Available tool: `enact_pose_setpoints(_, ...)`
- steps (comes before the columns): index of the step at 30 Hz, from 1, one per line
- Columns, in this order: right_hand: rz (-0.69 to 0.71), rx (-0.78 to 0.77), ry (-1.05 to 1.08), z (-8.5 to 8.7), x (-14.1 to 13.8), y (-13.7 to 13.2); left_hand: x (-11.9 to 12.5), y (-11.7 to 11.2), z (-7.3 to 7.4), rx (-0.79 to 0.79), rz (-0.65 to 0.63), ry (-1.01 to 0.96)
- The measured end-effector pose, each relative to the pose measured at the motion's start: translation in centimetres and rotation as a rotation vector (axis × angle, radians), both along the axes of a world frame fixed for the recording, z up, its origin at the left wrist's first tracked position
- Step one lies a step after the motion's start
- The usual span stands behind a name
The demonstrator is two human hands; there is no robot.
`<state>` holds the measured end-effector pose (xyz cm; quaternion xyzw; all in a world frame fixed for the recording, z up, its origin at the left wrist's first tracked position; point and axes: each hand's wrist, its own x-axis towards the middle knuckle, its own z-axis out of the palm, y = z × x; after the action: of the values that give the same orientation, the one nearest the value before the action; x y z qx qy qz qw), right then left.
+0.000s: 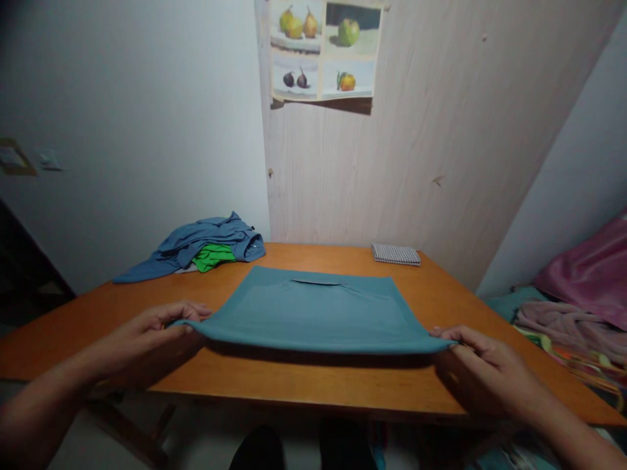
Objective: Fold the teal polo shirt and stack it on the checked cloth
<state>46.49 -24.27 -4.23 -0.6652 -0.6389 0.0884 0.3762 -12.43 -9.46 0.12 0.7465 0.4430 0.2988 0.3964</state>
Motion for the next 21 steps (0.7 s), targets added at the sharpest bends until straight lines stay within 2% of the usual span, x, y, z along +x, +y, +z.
enact_pose_setpoints(2,0.040,-0.064,0.029,1.7,0.5,0.4,-0.7,0.6,1.1,0.011,-0.010,0.033)
enact_pose_setpoints(4,0.023,-0.091,0.113,3.0,0.8,1.1,-1.0,1.5,1.8,-0.015,-0.003,0.026)
enact_pose_setpoints(7,0.007,-0.100,0.247,3.9,1.0,3.1,-0.7,3.4,1.6,-0.070,0.037,-0.053)
enact_pose_setpoints(11,0.020,-0.124,0.421,3.6,1.0,6.7,1.1,6.5,0.3,-0.142,0.089,-0.219)
enact_pose_setpoints(16,0.003,-0.182,0.546,2.4,1.0,11.6,3.7,10.3,-1.4,-0.352,0.134,-0.419)
enact_pose_setpoints(21,-0.002,-0.266,0.571,0.2,1.4,15.7,5.1,13.1,-2.5,-0.455,0.129,-0.383)
